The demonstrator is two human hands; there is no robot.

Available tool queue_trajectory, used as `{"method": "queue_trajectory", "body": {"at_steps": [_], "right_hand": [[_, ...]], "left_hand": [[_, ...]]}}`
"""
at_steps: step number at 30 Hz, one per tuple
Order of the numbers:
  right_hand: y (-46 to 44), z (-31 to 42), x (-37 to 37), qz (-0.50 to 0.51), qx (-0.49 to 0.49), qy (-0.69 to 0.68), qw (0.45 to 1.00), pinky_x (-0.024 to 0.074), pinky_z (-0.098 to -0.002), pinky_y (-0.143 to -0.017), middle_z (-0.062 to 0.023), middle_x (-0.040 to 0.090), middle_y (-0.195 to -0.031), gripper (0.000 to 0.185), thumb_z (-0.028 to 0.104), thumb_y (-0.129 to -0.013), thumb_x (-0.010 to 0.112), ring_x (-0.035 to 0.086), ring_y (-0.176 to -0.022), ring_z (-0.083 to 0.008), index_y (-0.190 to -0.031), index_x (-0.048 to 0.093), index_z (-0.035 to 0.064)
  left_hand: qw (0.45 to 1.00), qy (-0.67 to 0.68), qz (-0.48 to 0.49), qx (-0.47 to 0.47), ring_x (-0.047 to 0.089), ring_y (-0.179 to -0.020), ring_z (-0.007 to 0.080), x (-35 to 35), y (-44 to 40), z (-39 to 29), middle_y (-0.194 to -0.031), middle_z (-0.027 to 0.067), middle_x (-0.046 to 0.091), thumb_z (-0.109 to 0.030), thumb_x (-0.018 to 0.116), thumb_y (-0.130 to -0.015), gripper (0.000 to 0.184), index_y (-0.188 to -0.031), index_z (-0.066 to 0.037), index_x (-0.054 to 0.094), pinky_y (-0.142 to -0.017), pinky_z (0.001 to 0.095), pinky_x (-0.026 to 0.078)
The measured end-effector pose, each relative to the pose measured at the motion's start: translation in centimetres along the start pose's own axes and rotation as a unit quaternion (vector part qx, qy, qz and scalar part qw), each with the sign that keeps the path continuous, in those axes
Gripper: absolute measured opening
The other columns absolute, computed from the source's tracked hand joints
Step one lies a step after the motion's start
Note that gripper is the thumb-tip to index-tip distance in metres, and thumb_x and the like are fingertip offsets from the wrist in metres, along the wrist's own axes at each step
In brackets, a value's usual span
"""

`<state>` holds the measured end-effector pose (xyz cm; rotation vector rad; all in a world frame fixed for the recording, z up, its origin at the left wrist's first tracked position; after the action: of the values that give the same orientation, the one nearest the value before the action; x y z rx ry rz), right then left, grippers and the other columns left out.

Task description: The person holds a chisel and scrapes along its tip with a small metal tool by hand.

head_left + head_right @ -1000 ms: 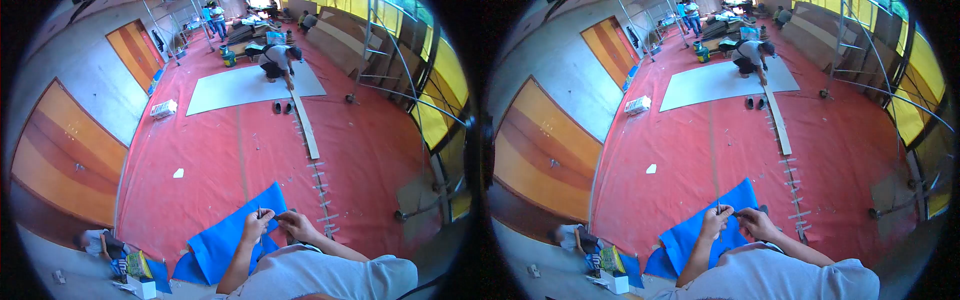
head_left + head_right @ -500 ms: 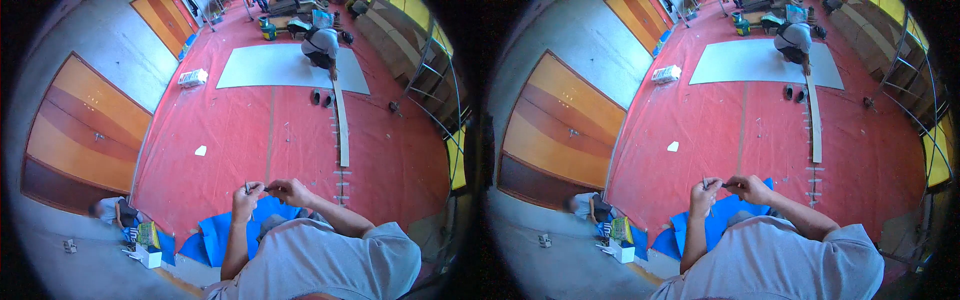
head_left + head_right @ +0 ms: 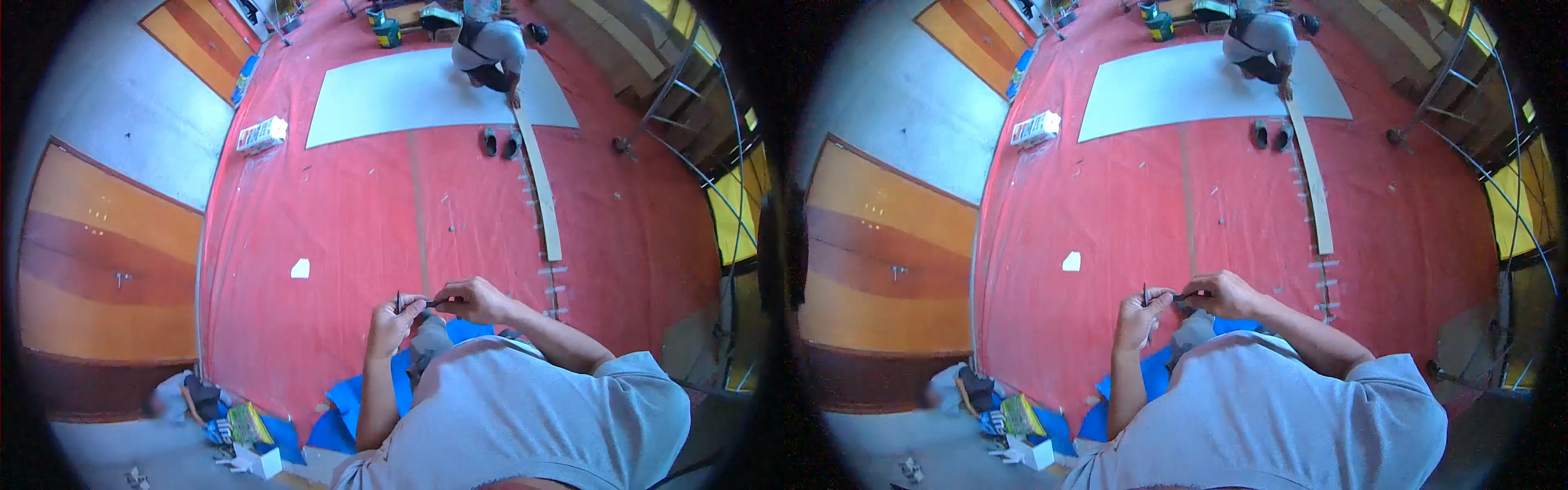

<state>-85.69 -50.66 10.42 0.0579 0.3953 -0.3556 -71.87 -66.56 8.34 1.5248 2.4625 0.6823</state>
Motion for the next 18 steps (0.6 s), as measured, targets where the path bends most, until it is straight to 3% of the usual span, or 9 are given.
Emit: {"method": "queue_trajectory", "body": {"at_steps": [4, 6, 9, 13, 15, 18], "right_hand": [[-7.7, -0.3, 0.9, -0.019, 0.107, -0.071, 0.992, 0.0596, -0.0381, -0.071, -0.0133, 0.078, -0.099, 0.023, 0.017, -0.099, 0.073, 0.075, -0.075, -0.0233, -0.117, 0.076, 0.0039], [-12.5, 1.0, 0.8, -0.054, 0.075, -0.065, 0.994, 0.0591, -0.0373, -0.068, -0.0125, 0.077, -0.099, 0.023, 0.018, -0.099, 0.074, 0.074, -0.073, -0.0199, -0.117, 0.076, 0.0040], [-18.3, 2.5, 1.1, -0.068, 0.066, -0.028, 0.995, 0.0590, -0.0374, -0.067, -0.0115, 0.077, -0.100, 0.023, 0.018, -0.100, 0.073, 0.074, -0.074, -0.0195, -0.118, 0.075, 0.0036], [-25.5, 3.1, 1.8, -0.099, 0.067, -0.076, 0.990, 0.0587, -0.0368, -0.066, -0.0118, 0.076, -0.100, 0.023, 0.018, -0.100, 0.073, 0.074, -0.074, -0.0203, -0.118, 0.075, 0.0039], [-28.7, 3.4, 1.8, -0.084, 0.042, -0.029, 0.995, 0.0589, -0.0372, -0.066, -0.0122, 0.075, -0.100, 0.023, 0.019, -0.100, 0.073, 0.073, -0.073, -0.0214, -0.117, 0.075, 0.0036], [-34.1, 2.8, 2.3, -0.076, 0.037, -0.020, 0.996, 0.0585, -0.0378, -0.067, -0.0121, 0.075, -0.100, 0.022, 0.018, -0.100, 0.073, 0.072, -0.073, -0.0215, -0.117, 0.075, 0.0038]], "left_hand": [[0.998, -0.044, -0.009, 0.033, 0.042, -0.058, 0.0017, -5.9, -6.3, -3.9, -0.076, -0.0053, 0.062, -0.022, 0.081, -0.097, 0.022, -0.106, -0.002, 0.079, -0.050, 0.0236, 0.030], [0.996, -0.029, -0.026, 0.079, 0.038, -0.054, -0.0010, -9.2, -8.8, -7.0, -0.071, -0.0094, 0.055, -0.018, 0.083, -0.095, 0.016, -0.103, -0.005, 0.078, -0.045, 0.0206, 0.025], [0.992, -0.039, -0.040, 0.112, 0.037, -0.053, -0.0012, -13.5, -12.0, -10.7, -0.069, -0.0097, 0.055, -0.015, 0.084, -0.094, 0.013, -0.098, -0.005, 0.077, -0.045, 0.0204, 0.025], [0.992, -0.042, -0.029, 0.115, 0.037, -0.053, -0.0012, -18.8, -15.7, -14.6, -0.069, -0.0100, 0.054, -0.015, 0.083, -0.095, 0.013, -0.096, -0.004, 0.076, -0.046, 0.0203, 0.025], [0.995, -0.048, -0.015, 0.085, 0.042, -0.059, 0.0009, -21.2, -17.6, -15.2, -0.072, -0.0081, 0.058, -0.018, 0.084, -0.095, 0.018, -0.098, -0.002, 0.078, -0.051, 0.0226, 0.030], [0.998, -0.015, -0.017, 0.055, 0.038, -0.055, -0.0006, -25.0, -20.6, -16.4, -0.068, -0.0109, 0.053, -0.019, 0.083, -0.095, 0.018, -0.099, -0.001, 0.079, -0.047, 0.0223, 0.026]]}}
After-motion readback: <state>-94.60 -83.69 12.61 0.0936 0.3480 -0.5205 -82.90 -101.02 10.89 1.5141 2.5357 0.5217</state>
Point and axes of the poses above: each hand's wrist, its own y-axis away from the middle knuckle, its own x-axis out of the palm, z = x × y, the point moved 5 cm from there along -y, towards the middle knuckle
